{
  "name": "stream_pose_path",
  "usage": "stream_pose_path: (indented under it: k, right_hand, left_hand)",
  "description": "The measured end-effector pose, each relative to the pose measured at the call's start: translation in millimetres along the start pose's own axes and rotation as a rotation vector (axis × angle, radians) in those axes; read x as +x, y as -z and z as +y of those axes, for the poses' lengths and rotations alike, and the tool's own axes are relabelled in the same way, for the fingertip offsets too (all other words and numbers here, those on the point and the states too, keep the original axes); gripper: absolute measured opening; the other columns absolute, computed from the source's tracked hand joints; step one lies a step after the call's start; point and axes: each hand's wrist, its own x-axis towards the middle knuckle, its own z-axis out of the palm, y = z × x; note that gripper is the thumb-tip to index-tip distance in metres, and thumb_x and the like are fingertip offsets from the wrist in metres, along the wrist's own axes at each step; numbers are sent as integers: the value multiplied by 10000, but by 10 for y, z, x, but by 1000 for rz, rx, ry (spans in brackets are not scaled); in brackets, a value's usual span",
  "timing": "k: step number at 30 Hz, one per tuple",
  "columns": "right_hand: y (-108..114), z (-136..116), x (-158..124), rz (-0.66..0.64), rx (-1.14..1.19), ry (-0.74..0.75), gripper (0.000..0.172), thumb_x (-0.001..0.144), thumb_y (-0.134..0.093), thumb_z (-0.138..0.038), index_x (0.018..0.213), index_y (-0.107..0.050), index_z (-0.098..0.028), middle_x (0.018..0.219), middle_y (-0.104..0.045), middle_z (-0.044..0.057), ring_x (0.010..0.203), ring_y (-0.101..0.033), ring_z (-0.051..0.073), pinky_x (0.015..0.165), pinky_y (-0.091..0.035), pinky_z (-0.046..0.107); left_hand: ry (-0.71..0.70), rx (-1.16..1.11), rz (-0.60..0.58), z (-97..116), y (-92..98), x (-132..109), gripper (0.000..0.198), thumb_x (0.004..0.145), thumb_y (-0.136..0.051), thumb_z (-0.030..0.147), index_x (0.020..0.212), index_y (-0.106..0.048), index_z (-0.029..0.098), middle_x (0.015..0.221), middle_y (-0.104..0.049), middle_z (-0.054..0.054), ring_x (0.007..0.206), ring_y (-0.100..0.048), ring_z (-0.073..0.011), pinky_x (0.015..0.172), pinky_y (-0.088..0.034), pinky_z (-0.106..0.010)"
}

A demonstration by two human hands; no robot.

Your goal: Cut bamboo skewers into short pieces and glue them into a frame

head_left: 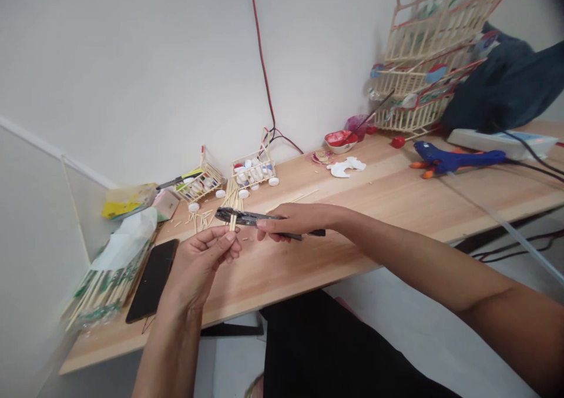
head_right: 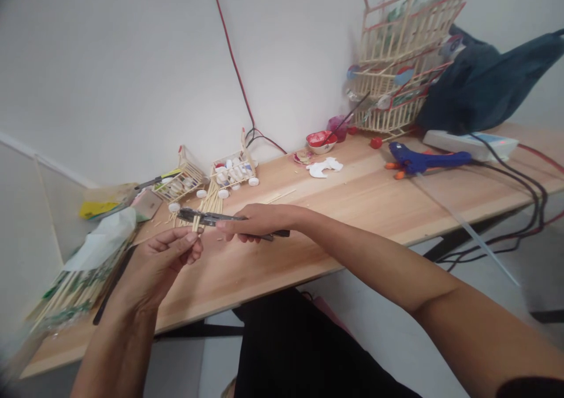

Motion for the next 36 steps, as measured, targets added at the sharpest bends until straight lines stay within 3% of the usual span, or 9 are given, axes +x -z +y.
stream_pose_path:
  k: [7, 25, 30, 36]
  right_hand:
    - [-37, -32, -4, 33, -56, -37, 616, 860, -419, -645, 954, -696, -104, 672, -567, 22, 550, -506, 87, 518, -412, 207]
    - [-39, -26, -8, 68, -105, -45, 614, 844, -421, -668, 939, -674, -117, 706, -595, 33, 553, -512, 92, 516, -404, 209]
    - [-61, 20, 8, 123, -161, -9, 572, 834, -449, -660, 844, -672, -133, 686, -601, 28, 591, -515, 106, 550, -373, 216]
    - [-139, 6, 23, 186, -325, -29, 587, 823, -426, -689, 671, -574, -141, 599, -541, 8, 544, -419, 98, 527, -289, 233]
  left_hand:
    - [5, 6, 47, -24, -28, -15, 304, 569, -829, 281, 799, -725, 111, 603, -672, -63, 521, -574, -123, 524, -452, -243]
    - [-3, 23, 96, -49, -47, -33, 343, 564, -832, 279, 837, -720, 105, 602, -679, -59, 525, -585, -123, 540, -455, -245]
    - [2, 27, 110, -65, -39, -38, 355, 558, -836, 284, 838, -714, 101, 598, -680, -61, 518, -580, -117, 531, -448, -230]
    - [20, 41, 133, -154, 3, -57, 366, 554, -837, 293, 832, -707, 94, 608, -689, -70, 538, -598, -122, 545, -457, -226]
